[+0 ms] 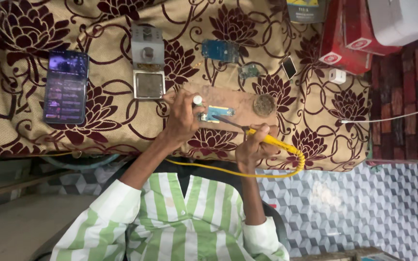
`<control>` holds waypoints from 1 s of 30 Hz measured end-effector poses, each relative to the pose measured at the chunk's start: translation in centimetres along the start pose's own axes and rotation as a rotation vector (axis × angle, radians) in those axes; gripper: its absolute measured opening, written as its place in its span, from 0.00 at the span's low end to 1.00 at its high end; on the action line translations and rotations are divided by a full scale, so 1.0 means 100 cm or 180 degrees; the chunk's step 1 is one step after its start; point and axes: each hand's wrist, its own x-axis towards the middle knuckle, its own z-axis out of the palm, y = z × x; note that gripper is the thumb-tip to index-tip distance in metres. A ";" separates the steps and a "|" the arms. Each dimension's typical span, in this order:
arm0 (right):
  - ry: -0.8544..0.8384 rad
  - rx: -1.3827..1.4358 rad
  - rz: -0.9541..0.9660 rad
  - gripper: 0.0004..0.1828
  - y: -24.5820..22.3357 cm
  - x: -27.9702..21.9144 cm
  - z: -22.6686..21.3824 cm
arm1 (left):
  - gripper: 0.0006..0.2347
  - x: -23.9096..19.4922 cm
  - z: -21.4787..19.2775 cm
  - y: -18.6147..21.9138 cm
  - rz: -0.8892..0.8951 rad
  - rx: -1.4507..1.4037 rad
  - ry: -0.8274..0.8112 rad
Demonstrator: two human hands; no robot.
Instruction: The person uses a soldering iron and solder wire to apply solder to a small blue circuit board. They repeatedly heat the board and feed solder to create joints while holding the board steady with their left hand.
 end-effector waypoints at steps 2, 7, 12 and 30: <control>0.0067 0.0339 0.0129 0.22 0.003 -0.001 0.005 | 0.11 -0.002 0.000 -0.001 -0.0123 -0.0236 -0.0059; 0.0008 0.0470 0.0024 0.22 0.001 -0.007 0.010 | 0.12 0.002 -0.004 0.003 -0.0031 -0.0176 -0.0035; -0.0143 0.0171 -0.0439 0.23 0.003 -0.006 0.015 | 0.15 0.007 -0.009 0.009 0.0093 0.0151 0.0006; -0.0127 0.0665 -0.0272 0.20 0.013 0.000 0.017 | 0.14 0.002 0.004 -0.004 0.0137 -0.0008 0.0034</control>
